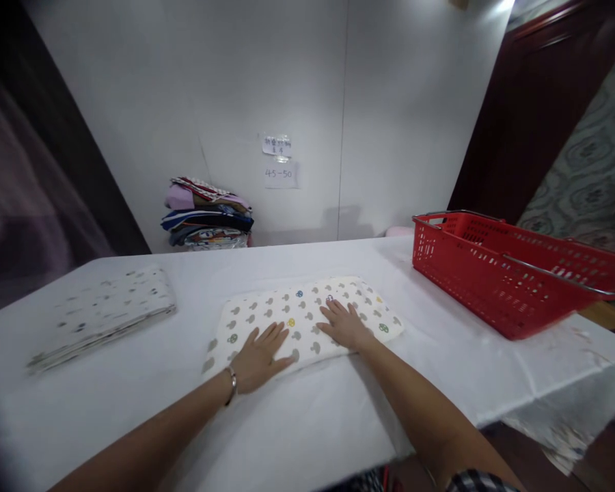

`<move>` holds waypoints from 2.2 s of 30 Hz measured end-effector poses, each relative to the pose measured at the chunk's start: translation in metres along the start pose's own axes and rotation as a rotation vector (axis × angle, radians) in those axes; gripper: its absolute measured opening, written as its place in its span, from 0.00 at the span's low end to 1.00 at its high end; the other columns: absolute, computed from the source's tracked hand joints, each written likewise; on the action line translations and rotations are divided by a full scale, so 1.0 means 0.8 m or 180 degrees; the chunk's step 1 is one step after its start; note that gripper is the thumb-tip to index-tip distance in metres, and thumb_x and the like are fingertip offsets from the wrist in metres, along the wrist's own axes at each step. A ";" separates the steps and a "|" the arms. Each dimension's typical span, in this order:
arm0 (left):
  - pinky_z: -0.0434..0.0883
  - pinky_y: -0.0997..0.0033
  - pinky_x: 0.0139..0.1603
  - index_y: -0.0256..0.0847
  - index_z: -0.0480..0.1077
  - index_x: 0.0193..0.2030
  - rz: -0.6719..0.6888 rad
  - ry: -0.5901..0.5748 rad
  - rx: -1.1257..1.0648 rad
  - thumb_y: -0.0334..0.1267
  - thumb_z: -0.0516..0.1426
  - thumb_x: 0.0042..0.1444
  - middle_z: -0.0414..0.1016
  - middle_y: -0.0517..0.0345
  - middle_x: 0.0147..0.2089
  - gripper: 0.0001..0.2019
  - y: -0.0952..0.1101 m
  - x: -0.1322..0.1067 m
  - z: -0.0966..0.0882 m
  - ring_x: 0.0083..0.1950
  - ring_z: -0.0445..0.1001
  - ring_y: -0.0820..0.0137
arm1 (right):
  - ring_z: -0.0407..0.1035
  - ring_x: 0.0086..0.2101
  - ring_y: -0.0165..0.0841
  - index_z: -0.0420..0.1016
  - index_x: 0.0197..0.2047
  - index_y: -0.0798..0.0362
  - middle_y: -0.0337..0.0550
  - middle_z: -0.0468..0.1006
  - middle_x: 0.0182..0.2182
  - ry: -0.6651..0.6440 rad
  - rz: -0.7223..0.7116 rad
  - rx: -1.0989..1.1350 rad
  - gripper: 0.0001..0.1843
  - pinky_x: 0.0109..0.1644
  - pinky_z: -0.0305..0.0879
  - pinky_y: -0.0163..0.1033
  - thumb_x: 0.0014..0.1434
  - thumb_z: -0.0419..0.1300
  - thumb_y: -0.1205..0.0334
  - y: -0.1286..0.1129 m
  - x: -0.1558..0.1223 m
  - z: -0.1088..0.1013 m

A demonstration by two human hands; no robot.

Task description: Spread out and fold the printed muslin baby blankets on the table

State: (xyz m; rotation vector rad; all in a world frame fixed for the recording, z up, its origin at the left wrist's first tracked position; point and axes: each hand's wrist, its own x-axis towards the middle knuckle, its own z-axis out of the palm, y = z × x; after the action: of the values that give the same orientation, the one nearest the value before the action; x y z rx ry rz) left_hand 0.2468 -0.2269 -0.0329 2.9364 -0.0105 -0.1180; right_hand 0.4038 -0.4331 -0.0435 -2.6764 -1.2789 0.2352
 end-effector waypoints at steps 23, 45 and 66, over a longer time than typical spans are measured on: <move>0.40 0.51 0.68 0.46 0.60 0.61 -0.0008 0.1033 0.0031 0.52 0.50 0.58 0.55 0.54 0.67 0.25 0.012 -0.094 0.026 0.69 0.46 0.61 | 0.35 0.65 0.43 0.59 0.62 0.42 0.39 0.50 0.65 0.0539 0.0292 -0.0667 0.28 0.62 0.37 0.63 0.64 0.35 0.49 0.086 -0.074 0.014; 0.67 0.69 0.36 0.43 0.69 0.30 -0.2406 0.1379 -0.1325 0.52 0.55 0.52 0.77 0.58 0.36 0.14 -0.054 -0.123 -0.007 0.39 0.74 0.65 | 0.68 0.49 0.41 0.77 0.46 0.48 0.41 0.76 0.48 0.0703 -0.0470 0.1399 0.22 0.53 0.64 0.44 0.56 0.49 0.50 -0.113 0.006 0.005; 0.58 0.73 0.30 0.43 0.71 0.27 -0.2053 0.0977 -0.1577 0.48 0.56 0.50 0.75 0.62 0.29 0.11 -0.060 -0.138 0.008 0.33 0.71 0.70 | 0.71 0.41 0.35 0.75 0.49 0.54 0.44 0.77 0.43 0.0375 -0.0518 0.0737 0.20 0.49 0.63 0.37 0.53 0.55 0.68 -0.239 0.252 0.030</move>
State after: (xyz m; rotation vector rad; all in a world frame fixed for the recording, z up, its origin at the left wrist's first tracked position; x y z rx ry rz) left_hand 0.1366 -0.1791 -0.0400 2.3263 0.8733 0.2079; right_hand 0.3796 -0.1548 -0.0394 -2.3443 -1.3354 0.1881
